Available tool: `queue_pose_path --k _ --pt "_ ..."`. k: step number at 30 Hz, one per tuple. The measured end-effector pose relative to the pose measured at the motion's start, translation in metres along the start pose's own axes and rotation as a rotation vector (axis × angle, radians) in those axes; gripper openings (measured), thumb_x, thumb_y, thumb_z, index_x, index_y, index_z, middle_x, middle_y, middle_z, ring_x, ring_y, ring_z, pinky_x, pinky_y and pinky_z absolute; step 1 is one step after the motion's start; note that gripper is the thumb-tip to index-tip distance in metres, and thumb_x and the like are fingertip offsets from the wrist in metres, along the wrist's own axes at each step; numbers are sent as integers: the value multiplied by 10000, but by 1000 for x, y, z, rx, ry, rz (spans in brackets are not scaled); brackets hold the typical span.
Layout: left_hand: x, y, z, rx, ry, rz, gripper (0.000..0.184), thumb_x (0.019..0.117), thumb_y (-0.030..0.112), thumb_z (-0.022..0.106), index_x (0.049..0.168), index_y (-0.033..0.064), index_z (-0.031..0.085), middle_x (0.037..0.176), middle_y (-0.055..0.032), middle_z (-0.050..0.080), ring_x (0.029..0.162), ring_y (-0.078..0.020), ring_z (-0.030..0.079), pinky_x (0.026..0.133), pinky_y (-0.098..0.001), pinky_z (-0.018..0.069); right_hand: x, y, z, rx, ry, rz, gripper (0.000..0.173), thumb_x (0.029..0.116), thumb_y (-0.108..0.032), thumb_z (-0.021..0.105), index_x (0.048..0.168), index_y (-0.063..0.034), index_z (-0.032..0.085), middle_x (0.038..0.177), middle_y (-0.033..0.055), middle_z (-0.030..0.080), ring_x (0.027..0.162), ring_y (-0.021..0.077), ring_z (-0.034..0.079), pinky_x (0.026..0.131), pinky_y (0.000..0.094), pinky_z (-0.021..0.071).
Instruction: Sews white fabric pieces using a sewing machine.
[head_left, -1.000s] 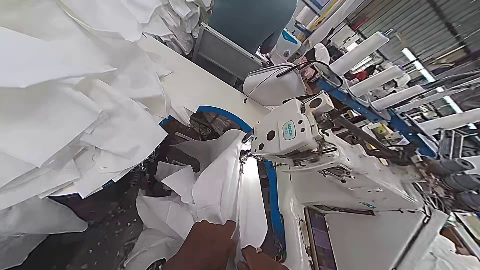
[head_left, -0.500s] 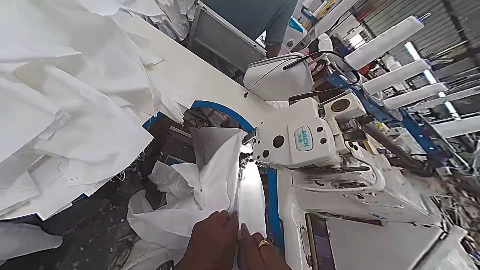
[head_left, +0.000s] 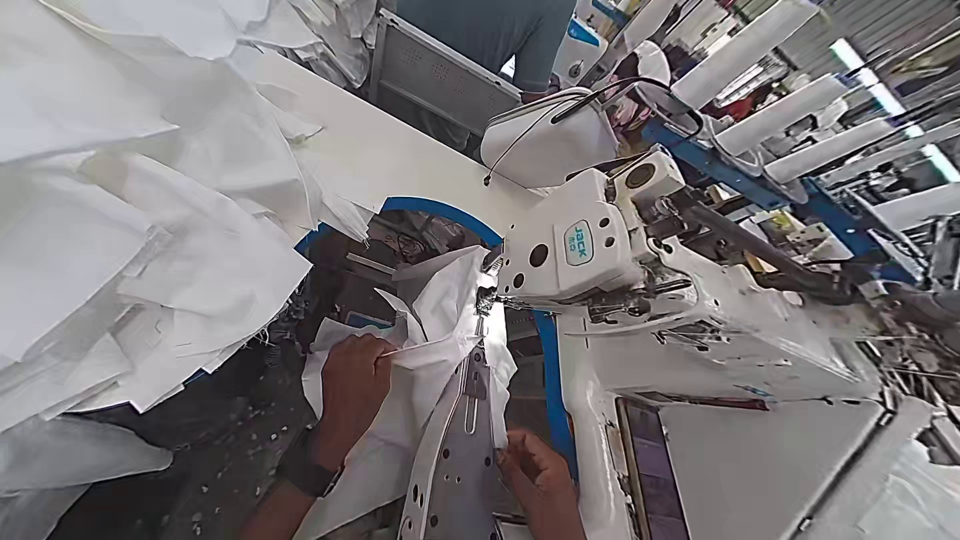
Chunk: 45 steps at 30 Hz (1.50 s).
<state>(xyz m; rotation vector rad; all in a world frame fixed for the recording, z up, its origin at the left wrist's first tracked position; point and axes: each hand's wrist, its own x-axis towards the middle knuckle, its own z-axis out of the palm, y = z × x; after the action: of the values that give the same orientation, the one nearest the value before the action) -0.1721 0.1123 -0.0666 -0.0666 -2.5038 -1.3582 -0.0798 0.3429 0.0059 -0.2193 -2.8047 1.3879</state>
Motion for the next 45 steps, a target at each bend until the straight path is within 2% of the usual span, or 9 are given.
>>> queue_pose_path --k 5,14,19,24,29,31,36,40,45 --pt "-35 53 -31 -413 -381 38 236 966 125 507 950 23 719 594 -27 564 488 -110 515 477 -303 440 -12 -34 -25 -252 -49 -237 144 921 -76 632 895 30 726 710 53 670 624 74 611 601 231 510" --pt "-22 40 16 -867 -482 -10 224 978 150 600 830 36 723 689 71 639 624 71 540 607 -147 457 29 -78 33 -917 89 -712 104 820 -83 606 731 -62 657 575 58 559 451 193 589 366 303 428" --pt "-39 58 -2 -458 -284 108 288 1003 188 560 907 2 759 681 -83 690 576 -156 642 567 -357 518 10 -52 22 -911 201 -412 163 854 -115 611 787 5 697 636 132 634 490 293 641 407 435 485" --pt "-63 38 -26 -108 -135 241 323 956 284 595 763 59 723 621 -66 648 561 -209 657 518 -409 536 18 -5 -8 -802 -266 325 205 948 -124 648 1081 -1 745 1053 245 719 1013 430 687 838 611 519" --pt "-47 53 -27 -222 -307 252 261 993 190 548 949 13 735 611 -80 621 516 -207 601 509 -396 497 9 24 -17 437 113 -91 282 837 4 443 690 -178 602 642 -107 616 572 -36 569 535 163 482" --pt "-56 60 -22 -157 -285 272 289 985 204 537 993 1 743 583 -87 612 490 -229 609 483 -417 502 -6 6 -26 273 165 -304 233 916 -81 457 741 -172 581 622 -153 507 555 -103 465 530 80 392" --pt "-60 50 -27 -63 -310 293 371 1008 261 525 1121 -10 752 643 -99 676 529 -239 650 523 -440 529 -35 3 -46 -748 -49 31 212 919 -120 625 976 48 739 866 269 697 810 473 699 641 638 499" --pt "-56 47 -33 -189 -415 244 366 1031 244 489 1161 10 738 672 -57 670 529 -131 592 534 -330 507 -44 43 -69 -236 103 -194 182 915 -90 585 937 -4 745 910 19 741 862 33 694 819 230 579" --pt "-85 60 -19 -232 -322 350 314 959 137 529 1092 -23 765 602 -79 651 497 -187 617 494 -358 509 -75 -60 -16 -724 -213 -524 120 797 9 665 866 -46 747 687 119 657 541 247 665 428 376 504"
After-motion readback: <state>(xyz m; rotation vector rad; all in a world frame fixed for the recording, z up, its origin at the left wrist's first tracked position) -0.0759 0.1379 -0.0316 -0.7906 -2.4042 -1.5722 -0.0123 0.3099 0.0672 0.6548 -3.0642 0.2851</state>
